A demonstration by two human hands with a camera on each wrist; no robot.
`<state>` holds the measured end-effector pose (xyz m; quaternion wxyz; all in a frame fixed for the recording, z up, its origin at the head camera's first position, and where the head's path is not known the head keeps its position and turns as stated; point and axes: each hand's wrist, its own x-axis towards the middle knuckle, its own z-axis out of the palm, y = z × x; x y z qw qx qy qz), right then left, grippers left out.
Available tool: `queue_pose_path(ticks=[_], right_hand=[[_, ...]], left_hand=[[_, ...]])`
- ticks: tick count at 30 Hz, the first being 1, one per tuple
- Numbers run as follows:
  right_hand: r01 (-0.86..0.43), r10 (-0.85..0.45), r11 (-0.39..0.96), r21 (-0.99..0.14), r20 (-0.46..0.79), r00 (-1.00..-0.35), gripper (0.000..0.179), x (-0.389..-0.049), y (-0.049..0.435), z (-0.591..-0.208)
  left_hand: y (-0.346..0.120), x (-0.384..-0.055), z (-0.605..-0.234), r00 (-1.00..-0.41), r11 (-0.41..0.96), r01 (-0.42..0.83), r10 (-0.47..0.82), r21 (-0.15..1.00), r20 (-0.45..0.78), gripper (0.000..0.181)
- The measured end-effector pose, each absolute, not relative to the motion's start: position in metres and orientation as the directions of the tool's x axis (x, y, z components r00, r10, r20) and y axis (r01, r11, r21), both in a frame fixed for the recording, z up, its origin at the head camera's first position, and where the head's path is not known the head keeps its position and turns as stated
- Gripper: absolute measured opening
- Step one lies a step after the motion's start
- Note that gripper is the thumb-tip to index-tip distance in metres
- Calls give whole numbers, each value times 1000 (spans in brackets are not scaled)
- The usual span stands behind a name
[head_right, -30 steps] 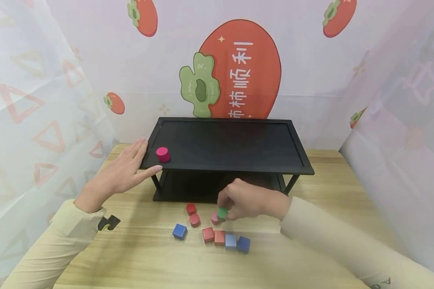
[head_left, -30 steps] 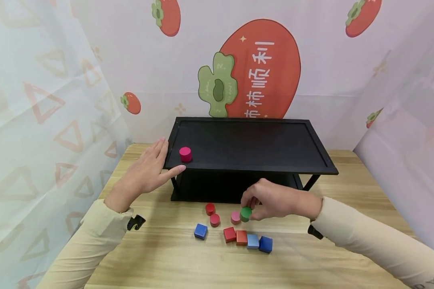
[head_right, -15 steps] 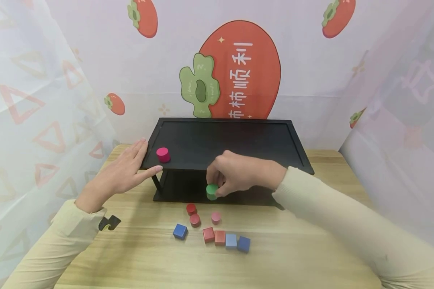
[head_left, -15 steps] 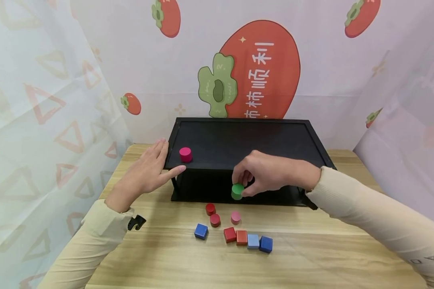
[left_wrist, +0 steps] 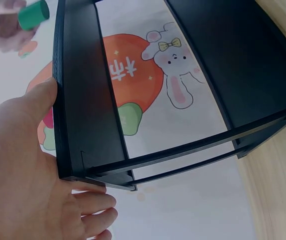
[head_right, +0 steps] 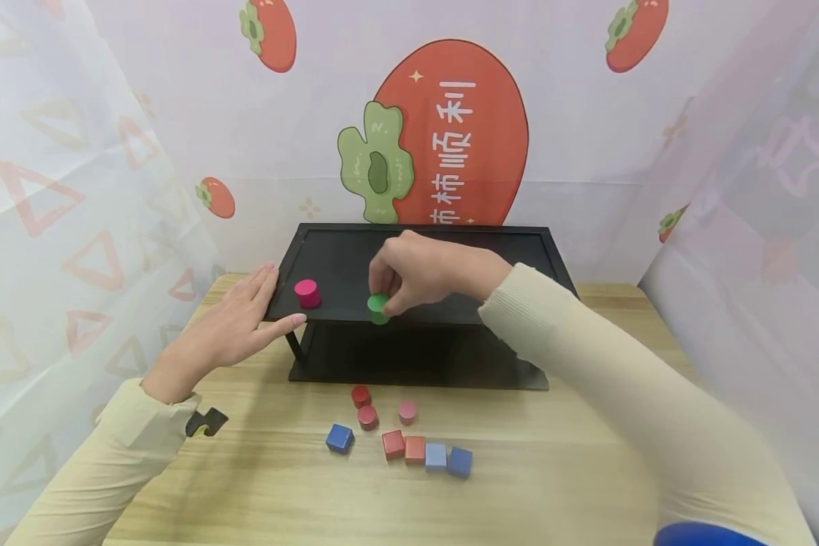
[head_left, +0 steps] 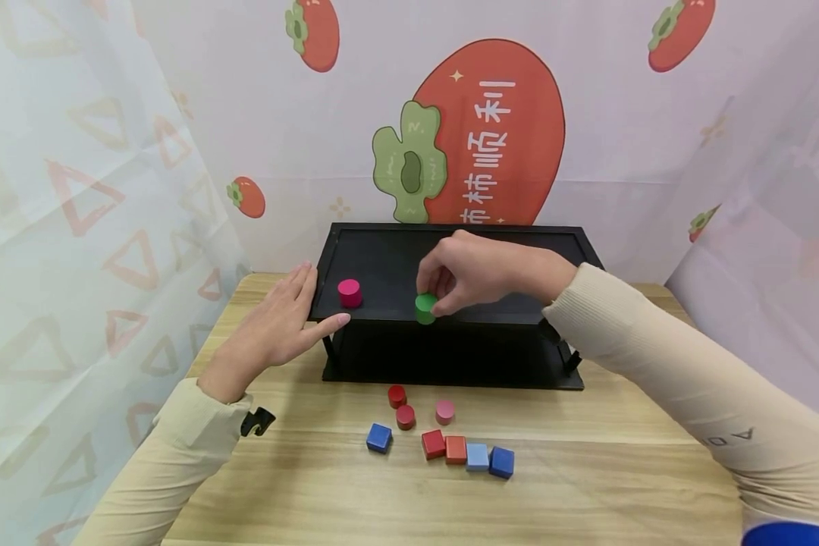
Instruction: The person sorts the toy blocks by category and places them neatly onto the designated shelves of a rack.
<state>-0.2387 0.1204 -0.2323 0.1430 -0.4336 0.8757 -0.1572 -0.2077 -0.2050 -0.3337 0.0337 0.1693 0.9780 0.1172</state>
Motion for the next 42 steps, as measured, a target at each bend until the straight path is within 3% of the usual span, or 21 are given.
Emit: queue_pose_path(ticks=[11, 27, 37, 42], right_hand=[[-695, -784, 595, -403, -100, -612, 15, -265, 95, -236], [-690, -778, 611, -388, -133, -614, 17, -271, 83, -244], [-681, -756, 639, -357, -131, -641, 29, -262, 88, -236], [-723, -789, 598, -346, -96, -606, 31, -243, 98, -228]], left_hand=[[-205, -205, -332, -942, 918, 319, 334, 237, -28, 108], [-204, -207, -335, -944, 916, 310, 329, 255, -31, 109], [-205, -209, -337, -943, 915, 312, 331, 257, -35, 109], [-205, -210, -335, -942, 914, 317, 335, 253, -28, 108]])
